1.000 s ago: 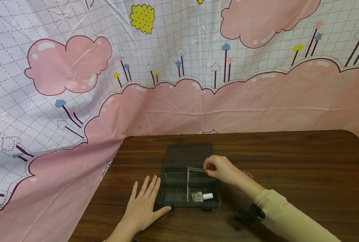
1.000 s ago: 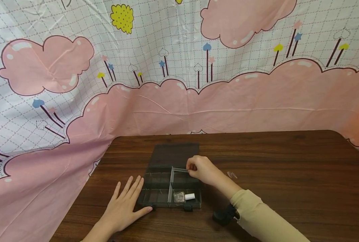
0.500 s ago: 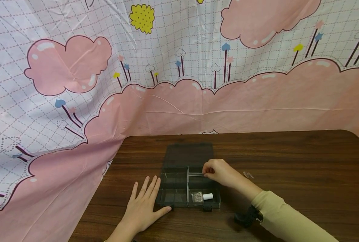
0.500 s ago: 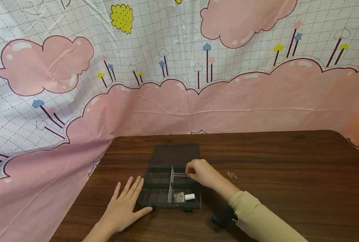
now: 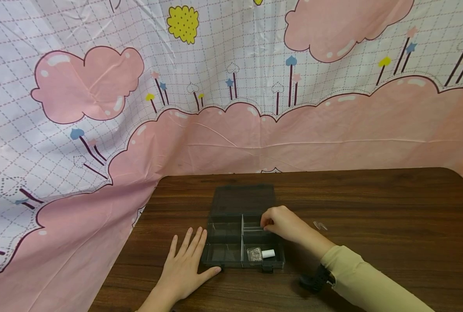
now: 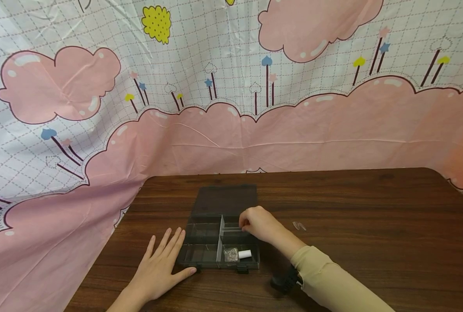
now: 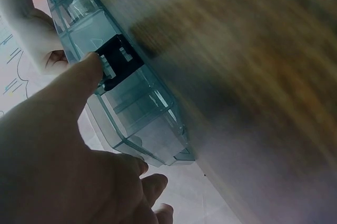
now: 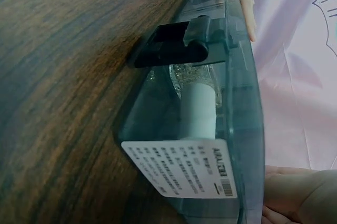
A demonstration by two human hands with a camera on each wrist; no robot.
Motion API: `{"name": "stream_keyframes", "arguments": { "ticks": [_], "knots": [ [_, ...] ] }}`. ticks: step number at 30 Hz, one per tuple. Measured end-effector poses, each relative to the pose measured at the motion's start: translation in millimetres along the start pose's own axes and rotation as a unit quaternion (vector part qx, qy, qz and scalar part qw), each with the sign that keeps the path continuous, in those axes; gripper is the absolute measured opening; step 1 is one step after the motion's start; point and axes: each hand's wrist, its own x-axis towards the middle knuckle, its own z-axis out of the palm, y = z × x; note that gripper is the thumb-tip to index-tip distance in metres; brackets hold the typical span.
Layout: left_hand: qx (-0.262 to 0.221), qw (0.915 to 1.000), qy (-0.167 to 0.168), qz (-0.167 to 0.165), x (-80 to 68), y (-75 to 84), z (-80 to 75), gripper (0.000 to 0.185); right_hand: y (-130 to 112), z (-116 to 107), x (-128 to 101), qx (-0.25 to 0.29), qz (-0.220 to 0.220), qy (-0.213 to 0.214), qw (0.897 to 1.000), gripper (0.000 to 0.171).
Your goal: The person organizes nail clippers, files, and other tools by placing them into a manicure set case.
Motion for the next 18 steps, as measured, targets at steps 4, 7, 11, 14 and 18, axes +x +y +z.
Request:
{"name": "stream_keyframes", "arguments": {
  "ticks": [4, 7, 11, 14, 18],
  "knots": [
    [0.001, 1.0, -0.001, 0.0, 0.1, 0.0, -0.2, 0.098, -1.9, -0.2, 0.0, -0.011, -0.004, -0.004, 1.0, 0.009],
    [0.001, 1.0, -0.001, 0.0, 0.1, 0.0, -0.4, 0.098, -3.1, 1.6, -0.5, -0.016, -0.005, -0.008, 1.0, 0.008],
    [-0.004, 1.0, -0.003, 0.0, 0.1, 0.0, -0.6, 0.097, -2.7, 5.4, -0.7, -0.025, -0.002, -0.011, 1.0, 0.007],
    [-0.006, 1.0, -0.003, 0.0, -0.1, -0.1, -0.8, 0.097, -1.7, 7.5, -0.5, -0.032, -0.002, -0.012, 0.999, 0.007],
    [-0.004, 1.0, -0.002, 0.001, -0.2, -0.1, -0.9, 0.098, -1.3, 8.6, 0.4, -0.04, -0.002, -0.016, 0.999, 0.006]
  ]
}}
